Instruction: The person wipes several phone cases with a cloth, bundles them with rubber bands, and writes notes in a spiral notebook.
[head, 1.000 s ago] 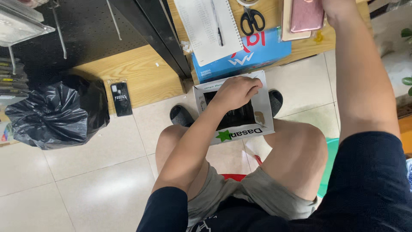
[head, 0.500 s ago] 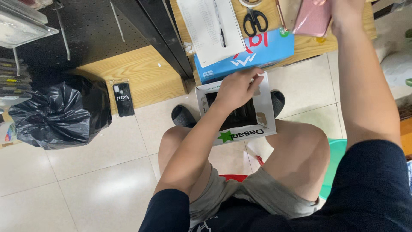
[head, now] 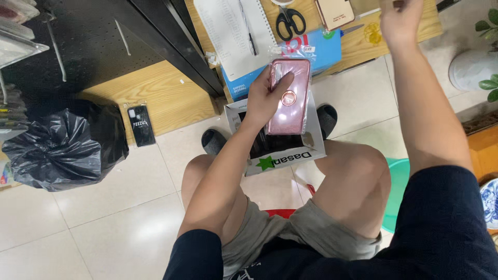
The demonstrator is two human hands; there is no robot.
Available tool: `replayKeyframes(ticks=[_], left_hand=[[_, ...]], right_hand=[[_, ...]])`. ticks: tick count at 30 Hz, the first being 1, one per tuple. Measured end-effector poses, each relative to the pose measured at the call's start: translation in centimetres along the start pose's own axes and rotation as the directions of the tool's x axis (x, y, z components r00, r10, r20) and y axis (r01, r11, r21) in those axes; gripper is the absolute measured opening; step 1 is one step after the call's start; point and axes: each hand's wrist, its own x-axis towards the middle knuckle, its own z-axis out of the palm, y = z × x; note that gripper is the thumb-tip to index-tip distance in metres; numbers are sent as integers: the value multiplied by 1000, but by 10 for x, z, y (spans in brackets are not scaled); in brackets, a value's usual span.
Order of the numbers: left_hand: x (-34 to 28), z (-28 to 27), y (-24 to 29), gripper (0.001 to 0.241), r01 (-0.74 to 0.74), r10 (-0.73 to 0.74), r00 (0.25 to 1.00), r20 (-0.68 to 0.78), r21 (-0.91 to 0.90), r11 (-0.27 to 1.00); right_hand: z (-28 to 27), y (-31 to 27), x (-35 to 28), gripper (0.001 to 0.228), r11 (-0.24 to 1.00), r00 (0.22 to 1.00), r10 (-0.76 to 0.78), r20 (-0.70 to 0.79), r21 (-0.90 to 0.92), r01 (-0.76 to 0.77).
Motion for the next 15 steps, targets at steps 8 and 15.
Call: replayKeyframes(ticks=[8, 15], left_hand=[[11, -2, -6, 20, 76, -77, 995, -55, -15, 997], [12, -4, -48, 22, 24, -23, 1000, 5, -131, 991]], right_hand=[[21, 30, 18, 13, 961, 977, 212, -35, 186, -202], [20, 19, 9, 14, 860, 915, 398, -71, 375, -345]])
